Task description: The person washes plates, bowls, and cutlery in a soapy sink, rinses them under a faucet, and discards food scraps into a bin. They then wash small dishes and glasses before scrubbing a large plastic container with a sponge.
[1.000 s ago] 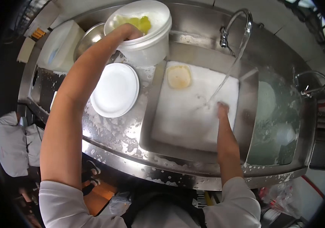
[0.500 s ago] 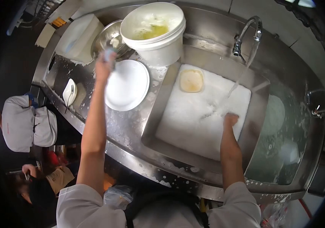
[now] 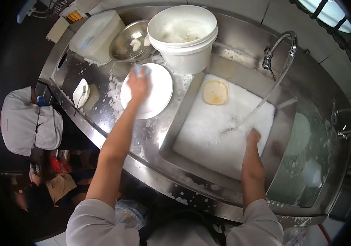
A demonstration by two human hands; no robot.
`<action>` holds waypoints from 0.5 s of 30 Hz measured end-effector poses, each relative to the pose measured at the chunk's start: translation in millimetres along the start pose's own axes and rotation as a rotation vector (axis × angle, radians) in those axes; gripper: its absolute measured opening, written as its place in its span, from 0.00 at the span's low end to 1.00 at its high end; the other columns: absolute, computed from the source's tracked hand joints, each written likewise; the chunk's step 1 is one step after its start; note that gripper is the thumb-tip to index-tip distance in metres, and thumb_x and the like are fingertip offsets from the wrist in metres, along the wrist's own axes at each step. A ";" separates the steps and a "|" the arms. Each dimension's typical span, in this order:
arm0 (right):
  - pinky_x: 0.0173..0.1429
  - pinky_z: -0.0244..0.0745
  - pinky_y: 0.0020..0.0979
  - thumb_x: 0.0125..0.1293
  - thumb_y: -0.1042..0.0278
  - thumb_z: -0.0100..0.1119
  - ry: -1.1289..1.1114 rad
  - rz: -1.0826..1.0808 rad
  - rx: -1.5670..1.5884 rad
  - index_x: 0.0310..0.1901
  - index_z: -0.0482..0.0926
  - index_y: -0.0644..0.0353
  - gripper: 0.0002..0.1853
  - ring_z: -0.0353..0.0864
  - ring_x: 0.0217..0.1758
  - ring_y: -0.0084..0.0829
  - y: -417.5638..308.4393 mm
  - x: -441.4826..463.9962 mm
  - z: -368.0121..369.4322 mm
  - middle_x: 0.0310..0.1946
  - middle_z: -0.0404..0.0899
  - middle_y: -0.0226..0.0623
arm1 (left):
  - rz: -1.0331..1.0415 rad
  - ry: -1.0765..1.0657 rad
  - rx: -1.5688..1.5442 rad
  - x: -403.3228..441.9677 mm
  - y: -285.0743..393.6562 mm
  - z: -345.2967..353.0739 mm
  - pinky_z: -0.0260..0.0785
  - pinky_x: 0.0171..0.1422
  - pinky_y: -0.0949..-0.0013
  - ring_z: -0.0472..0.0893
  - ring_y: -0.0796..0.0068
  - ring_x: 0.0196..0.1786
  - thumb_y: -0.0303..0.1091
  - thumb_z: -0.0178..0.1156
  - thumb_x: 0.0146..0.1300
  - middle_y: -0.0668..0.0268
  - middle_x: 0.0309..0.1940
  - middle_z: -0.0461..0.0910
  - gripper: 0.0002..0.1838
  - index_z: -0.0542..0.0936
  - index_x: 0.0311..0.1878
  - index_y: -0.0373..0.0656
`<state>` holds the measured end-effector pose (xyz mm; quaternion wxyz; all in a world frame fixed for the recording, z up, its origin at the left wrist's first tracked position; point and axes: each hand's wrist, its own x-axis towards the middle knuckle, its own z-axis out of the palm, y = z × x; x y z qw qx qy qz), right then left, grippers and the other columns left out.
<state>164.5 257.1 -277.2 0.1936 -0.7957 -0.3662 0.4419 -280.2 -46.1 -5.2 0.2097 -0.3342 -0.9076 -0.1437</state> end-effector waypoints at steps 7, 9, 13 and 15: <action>0.45 0.76 0.33 0.59 0.61 0.59 0.049 0.071 0.435 0.46 0.77 0.69 0.19 0.79 0.45 0.36 31.6 -7.7 19.5 0.43 0.80 0.43 | 0.164 -0.314 -0.198 -85.1 27.4 -70.1 0.65 0.58 0.48 0.70 0.45 0.57 0.27 0.57 0.55 0.48 0.59 0.68 0.22 0.75 0.55 0.48; 0.51 0.75 0.35 0.59 0.62 0.60 0.017 0.277 0.542 0.48 0.76 0.66 0.19 0.79 0.49 0.36 38.7 3.3 27.8 0.45 0.80 0.41 | 0.049 -0.382 -0.186 -80.8 4.0 -82.3 0.66 0.58 0.51 0.71 0.46 0.55 0.26 0.57 0.54 0.49 0.56 0.71 0.19 0.77 0.52 0.44; 0.50 0.78 0.42 0.62 0.64 0.56 -0.286 0.344 0.855 0.53 0.73 0.60 0.18 0.78 0.48 0.38 -5.2 -49.1 15.4 0.46 0.77 0.41 | 0.077 -0.318 -0.350 -74.6 18.2 -83.3 0.66 0.59 0.56 0.74 0.48 0.53 0.26 0.57 0.56 0.48 0.52 0.74 0.17 0.78 0.51 0.39; 0.49 0.78 0.45 0.63 0.66 0.55 -0.462 0.278 0.789 0.53 0.73 0.59 0.18 0.78 0.47 0.40 -21.6 -52.5 15.5 0.48 0.76 0.41 | 0.047 -0.234 -0.435 -82.1 53.4 -95.2 0.65 0.60 0.59 0.74 0.49 0.54 0.27 0.55 0.57 0.49 0.51 0.75 0.18 0.77 0.52 0.39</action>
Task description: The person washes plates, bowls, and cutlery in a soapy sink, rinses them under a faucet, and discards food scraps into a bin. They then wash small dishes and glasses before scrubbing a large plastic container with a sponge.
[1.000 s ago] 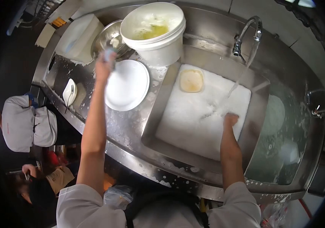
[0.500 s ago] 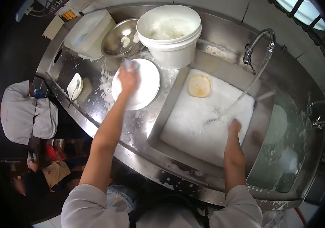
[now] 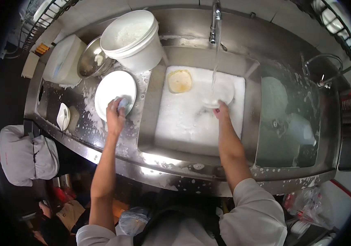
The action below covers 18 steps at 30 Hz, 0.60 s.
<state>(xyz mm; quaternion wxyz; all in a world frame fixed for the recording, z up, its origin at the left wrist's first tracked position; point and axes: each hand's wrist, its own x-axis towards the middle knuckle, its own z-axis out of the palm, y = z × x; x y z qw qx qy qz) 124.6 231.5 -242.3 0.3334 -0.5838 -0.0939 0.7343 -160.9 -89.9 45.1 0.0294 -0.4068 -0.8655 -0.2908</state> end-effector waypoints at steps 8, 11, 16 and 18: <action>0.45 0.75 0.45 0.65 0.68 0.50 0.178 -0.955 -1.093 0.48 0.73 0.67 0.14 0.80 0.42 0.48 -75.4 -174.0 29.9 0.39 0.81 0.51 | -0.062 -0.268 -0.704 -36.8 140.1 121.5 0.64 0.62 0.62 0.73 0.57 0.58 0.29 0.58 0.58 0.51 0.51 0.75 0.18 0.77 0.53 0.40; 0.44 0.73 0.43 0.67 0.66 0.50 0.174 -1.104 -0.713 0.44 0.76 0.69 0.14 0.81 0.40 0.51 -75.9 -224.1 22.9 0.33 0.82 0.53 | 0.244 -0.032 -0.546 -66.8 215.0 175.9 0.66 0.59 0.56 0.73 0.49 0.55 0.32 0.63 0.56 0.50 0.51 0.74 0.19 0.78 0.52 0.43; 0.43 0.72 0.42 0.68 0.63 0.50 0.078 -0.981 -0.653 0.38 0.80 0.71 0.16 0.81 0.35 0.52 -69.5 -268.4 8.7 0.31 0.81 0.54 | 0.065 0.224 -0.110 -13.2 199.0 199.3 0.67 0.53 0.53 0.73 0.44 0.50 0.35 0.61 0.58 0.46 0.49 0.73 0.16 0.79 0.49 0.40; 0.41 0.71 0.42 0.69 0.62 0.49 0.027 -1.017 -0.852 0.34 0.80 0.73 0.19 0.81 0.33 0.50 -71.6 -288.6 11.0 0.28 0.81 0.55 | 0.029 0.245 -0.269 13.6 214.6 202.9 0.68 0.52 0.52 0.74 0.43 0.49 0.34 0.61 0.57 0.44 0.46 0.74 0.15 0.79 0.48 0.39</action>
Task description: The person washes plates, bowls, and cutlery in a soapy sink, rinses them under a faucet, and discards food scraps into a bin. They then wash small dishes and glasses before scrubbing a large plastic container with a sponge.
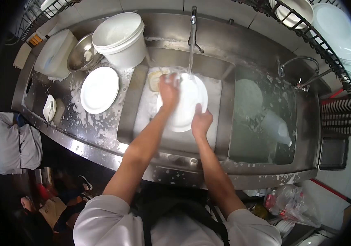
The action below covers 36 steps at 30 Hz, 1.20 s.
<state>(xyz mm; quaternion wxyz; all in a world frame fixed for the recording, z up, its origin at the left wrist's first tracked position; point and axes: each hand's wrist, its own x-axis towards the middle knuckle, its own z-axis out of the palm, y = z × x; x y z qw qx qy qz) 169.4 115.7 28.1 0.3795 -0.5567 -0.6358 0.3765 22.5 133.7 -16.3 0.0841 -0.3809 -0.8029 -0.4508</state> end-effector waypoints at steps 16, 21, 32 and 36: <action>0.43 0.74 0.32 0.63 0.68 0.58 -0.153 0.449 0.722 0.43 0.75 0.79 0.17 0.79 0.37 0.34 50.4 34.5 5.0 0.37 0.80 0.47 | -0.847 -0.840 -0.801 26.0 -59.1 -54.0 0.68 0.59 0.60 0.75 0.58 0.57 0.51 0.60 0.59 0.51 0.54 0.72 0.29 0.74 0.56 0.37; 0.53 0.75 0.39 0.64 0.63 0.60 -0.182 0.682 1.189 0.55 0.68 0.73 0.25 0.77 0.50 0.38 61.9 -4.5 59.1 0.49 0.75 0.47 | -1.013 -0.376 -1.097 -51.7 -68.2 -61.9 0.75 0.49 0.56 0.82 0.61 0.41 0.23 0.60 0.55 0.53 0.40 0.81 0.21 0.73 0.53 0.29; 0.56 0.74 0.39 0.63 0.66 0.56 -0.629 0.738 1.153 0.59 0.66 0.66 0.24 0.75 0.55 0.39 -8.9 -26.6 118.1 0.54 0.73 0.43 | -1.080 -0.274 -1.008 26.2 -63.3 -234.2 0.69 0.60 0.63 0.75 0.64 0.56 0.23 0.61 0.53 0.51 0.54 0.74 0.27 0.68 0.57 0.29; 0.61 0.72 0.40 0.64 0.71 0.53 -0.538 0.693 1.059 0.61 0.63 0.70 0.24 0.74 0.57 0.42 -49.3 -61.7 149.7 0.56 0.72 0.46 | -0.855 0.337 -0.633 -24.9 -112.3 -162.5 0.78 0.48 0.61 0.83 0.58 0.41 0.23 0.59 0.54 0.46 0.45 0.79 0.24 0.69 0.54 0.24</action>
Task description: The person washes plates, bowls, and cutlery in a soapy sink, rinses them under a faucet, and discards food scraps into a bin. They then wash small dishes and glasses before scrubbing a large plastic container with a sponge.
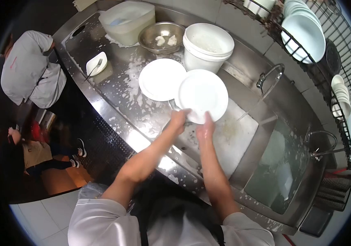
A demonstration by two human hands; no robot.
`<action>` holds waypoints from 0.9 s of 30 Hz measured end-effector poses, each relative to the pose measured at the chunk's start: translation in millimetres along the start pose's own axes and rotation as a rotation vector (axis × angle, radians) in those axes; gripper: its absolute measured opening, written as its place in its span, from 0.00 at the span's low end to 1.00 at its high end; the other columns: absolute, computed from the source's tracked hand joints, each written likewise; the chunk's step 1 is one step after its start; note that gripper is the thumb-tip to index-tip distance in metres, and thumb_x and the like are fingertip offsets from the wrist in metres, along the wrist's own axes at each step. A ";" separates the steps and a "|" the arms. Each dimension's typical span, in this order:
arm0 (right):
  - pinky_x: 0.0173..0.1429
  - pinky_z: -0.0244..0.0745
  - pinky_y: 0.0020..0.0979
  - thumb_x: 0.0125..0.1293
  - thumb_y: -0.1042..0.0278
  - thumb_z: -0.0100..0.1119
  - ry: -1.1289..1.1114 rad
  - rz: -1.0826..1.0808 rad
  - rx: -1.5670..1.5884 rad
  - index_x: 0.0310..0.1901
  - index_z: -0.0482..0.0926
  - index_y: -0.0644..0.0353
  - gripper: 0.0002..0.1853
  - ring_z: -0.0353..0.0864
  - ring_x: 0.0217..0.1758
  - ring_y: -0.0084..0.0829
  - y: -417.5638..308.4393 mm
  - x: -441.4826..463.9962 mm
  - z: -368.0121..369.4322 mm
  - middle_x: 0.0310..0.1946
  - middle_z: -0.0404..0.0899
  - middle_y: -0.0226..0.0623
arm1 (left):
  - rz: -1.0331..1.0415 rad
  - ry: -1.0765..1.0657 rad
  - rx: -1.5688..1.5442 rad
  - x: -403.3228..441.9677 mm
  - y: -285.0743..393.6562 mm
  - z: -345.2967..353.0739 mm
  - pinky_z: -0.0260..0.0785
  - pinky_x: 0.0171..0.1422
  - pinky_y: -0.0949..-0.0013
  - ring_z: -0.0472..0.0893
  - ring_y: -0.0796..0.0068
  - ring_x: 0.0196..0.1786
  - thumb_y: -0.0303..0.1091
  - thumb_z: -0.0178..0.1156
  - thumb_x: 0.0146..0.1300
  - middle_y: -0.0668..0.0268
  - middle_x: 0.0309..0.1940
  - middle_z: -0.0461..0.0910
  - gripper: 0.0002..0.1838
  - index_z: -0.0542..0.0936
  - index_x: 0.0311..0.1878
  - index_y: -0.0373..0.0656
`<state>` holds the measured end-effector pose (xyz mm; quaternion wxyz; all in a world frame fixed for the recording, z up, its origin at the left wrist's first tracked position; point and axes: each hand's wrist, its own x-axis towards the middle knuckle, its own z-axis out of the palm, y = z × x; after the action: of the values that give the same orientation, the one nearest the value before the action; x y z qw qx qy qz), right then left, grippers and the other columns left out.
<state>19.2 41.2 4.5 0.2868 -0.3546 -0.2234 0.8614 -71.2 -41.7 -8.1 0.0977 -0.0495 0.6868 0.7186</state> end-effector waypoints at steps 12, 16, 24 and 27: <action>0.55 0.72 0.37 0.65 0.73 0.49 0.096 -0.355 -0.492 0.55 0.67 0.79 0.20 0.78 0.50 0.45 50.1 45.3 79.3 0.50 0.75 0.54 | -0.572 -0.344 -0.097 9.6 62.1 -107.8 0.75 0.27 0.65 0.80 0.66 0.32 0.30 0.56 0.62 0.54 0.36 0.77 0.14 0.71 0.48 0.31; 0.63 0.62 0.45 0.64 0.67 0.51 0.060 -0.460 -1.301 0.62 0.56 0.77 0.30 0.67 0.60 0.53 70.8 56.6 116.3 0.57 0.65 0.61 | 0.192 -0.116 0.659 50.8 76.3 -132.6 0.73 0.43 0.56 0.77 0.58 0.43 0.35 0.57 0.61 0.47 0.44 0.75 0.17 0.74 0.48 0.34; 0.57 0.68 0.44 0.65 0.60 0.51 -0.073 -0.665 -1.678 0.66 0.52 0.73 0.35 0.69 0.57 0.51 82.8 51.8 124.7 0.56 0.65 0.57 | 0.899 -0.115 1.422 174.8 72.4 -134.2 0.68 0.52 0.53 0.71 0.50 0.49 0.35 0.61 0.54 0.53 0.50 0.73 0.12 0.82 0.42 0.44; 0.58 0.68 0.45 0.67 0.56 0.48 -0.050 -0.598 -1.667 0.68 0.51 0.68 0.35 0.70 0.58 0.51 77.5 52.9 122.4 0.58 0.65 0.54 | 0.841 -0.204 1.434 188.9 62.9 -120.3 0.68 0.49 0.52 0.71 0.51 0.48 0.34 0.60 0.54 0.55 0.48 0.74 0.11 0.82 0.41 0.47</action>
<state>-128.2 -3.6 12.8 0.1432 -0.3560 -0.8681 0.3149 -276.2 -150.3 8.3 -0.1091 0.3502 0.9264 0.0850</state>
